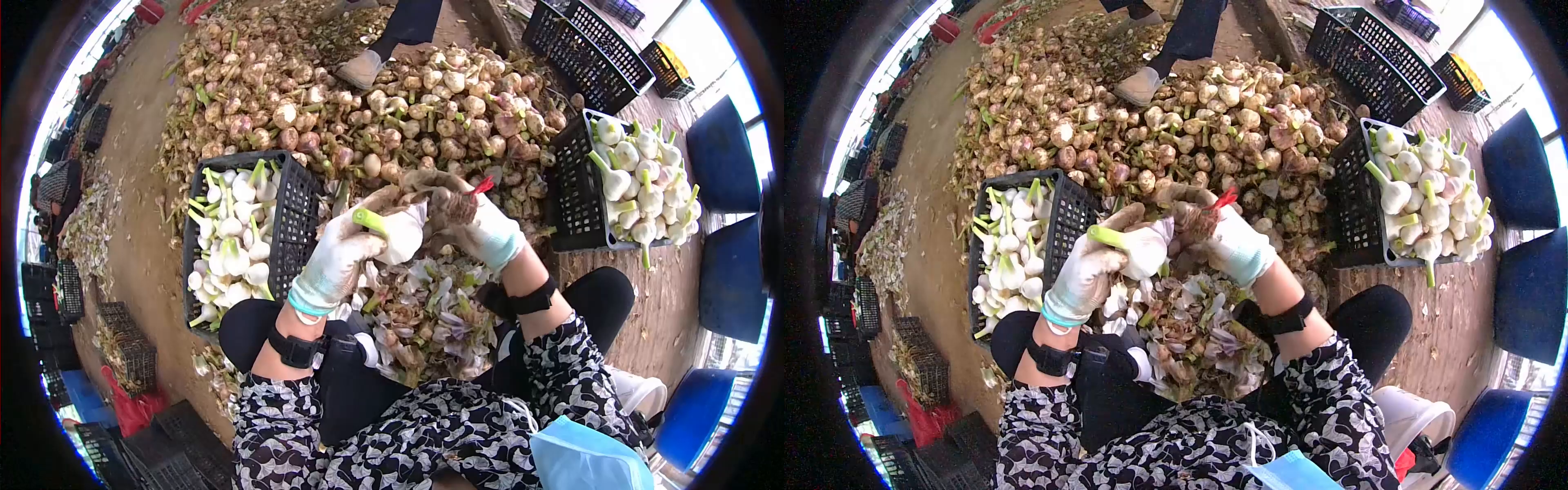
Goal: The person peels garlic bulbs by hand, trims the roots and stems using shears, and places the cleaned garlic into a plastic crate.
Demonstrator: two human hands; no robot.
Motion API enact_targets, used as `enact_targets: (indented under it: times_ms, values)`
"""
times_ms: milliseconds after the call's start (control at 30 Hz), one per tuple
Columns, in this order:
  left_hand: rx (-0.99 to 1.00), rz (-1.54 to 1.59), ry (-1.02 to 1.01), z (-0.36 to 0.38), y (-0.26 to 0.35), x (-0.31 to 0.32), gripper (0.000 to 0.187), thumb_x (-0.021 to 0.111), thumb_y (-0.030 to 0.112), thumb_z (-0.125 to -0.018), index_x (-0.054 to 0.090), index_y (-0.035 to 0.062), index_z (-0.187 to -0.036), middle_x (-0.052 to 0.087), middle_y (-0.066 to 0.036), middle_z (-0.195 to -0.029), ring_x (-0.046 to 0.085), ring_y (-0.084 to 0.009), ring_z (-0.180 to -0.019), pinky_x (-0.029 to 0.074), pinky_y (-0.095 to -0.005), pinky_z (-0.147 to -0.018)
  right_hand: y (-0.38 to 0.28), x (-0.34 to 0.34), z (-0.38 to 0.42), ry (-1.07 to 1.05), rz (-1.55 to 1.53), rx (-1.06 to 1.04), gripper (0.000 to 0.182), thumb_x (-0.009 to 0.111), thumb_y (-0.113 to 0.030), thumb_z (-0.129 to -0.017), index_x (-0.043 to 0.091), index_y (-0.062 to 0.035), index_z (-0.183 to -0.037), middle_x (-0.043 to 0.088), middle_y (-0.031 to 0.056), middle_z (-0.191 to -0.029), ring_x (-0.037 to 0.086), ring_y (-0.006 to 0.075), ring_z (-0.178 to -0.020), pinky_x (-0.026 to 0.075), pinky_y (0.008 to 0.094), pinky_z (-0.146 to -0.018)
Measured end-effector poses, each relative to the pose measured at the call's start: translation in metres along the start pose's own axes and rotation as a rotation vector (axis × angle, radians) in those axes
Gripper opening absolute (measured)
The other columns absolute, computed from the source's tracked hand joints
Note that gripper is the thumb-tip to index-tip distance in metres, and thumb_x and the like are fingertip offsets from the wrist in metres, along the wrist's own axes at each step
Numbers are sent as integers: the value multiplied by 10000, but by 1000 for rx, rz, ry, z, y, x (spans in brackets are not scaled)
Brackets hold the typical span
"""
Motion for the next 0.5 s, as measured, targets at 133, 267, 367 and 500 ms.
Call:
enact_targets:
  times_ms: [133, 267, 367, 500]
  values:
    - [176, -141, 145, 1, 6, 10, 595, 618, 187, -825, 402, -35, -1332, 545, -125, -1185, 550, -175, -1039, 440, -278, -905, 37, 19, -11, 9, -95, -325, 356, 675, -141, -828, 525, 11, -1114, 613, 11, -889, 592, 104, -782, 497, 248, -709]
    - [289, -241, 562, 1, 7, -3, 438, 459, 308, -968, 493, -3, -1274, 571, -77, -1170, 564, -127, -989, 476, -273, -821, 11, 71, 18, 302, 759, -521, 220, 707, -92, -755, 567, 0, -898, 580, 168, -816, 601, 275, -704, 480, 331, -670]
    - [161, -424, 637, 9, 5, -16, 411, 455, 308, -975, 526, -10, -1226, 585, -67, -1133, 583, -120, -939, 486, -266, -785, 25, 69, 13, 329, 717, -601, 156, 671, -56, -769, 574, -10, -883, 586, 151, -767, 592, 305, -682, 479, 359, -661]
    - [197, 28, 438, 2, -1, -16, 382, 506, 285, -949, 535, 12, -1215, 600, -30, -947, 616, -143, -856, 515, -289, -741, 43, -12, -10, 681, 187, -274, 117, 560, -118, -887, 582, -28, -959, 600, 55, -747, 601, 122, -729, 476, 276, -585]
Point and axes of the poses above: each hand's wrist, its own z-axis away from the middle knuckle, its own x-axis out of the palm, y = z × x, the point moved 3 cm from there along -z, towards the middle knuckle
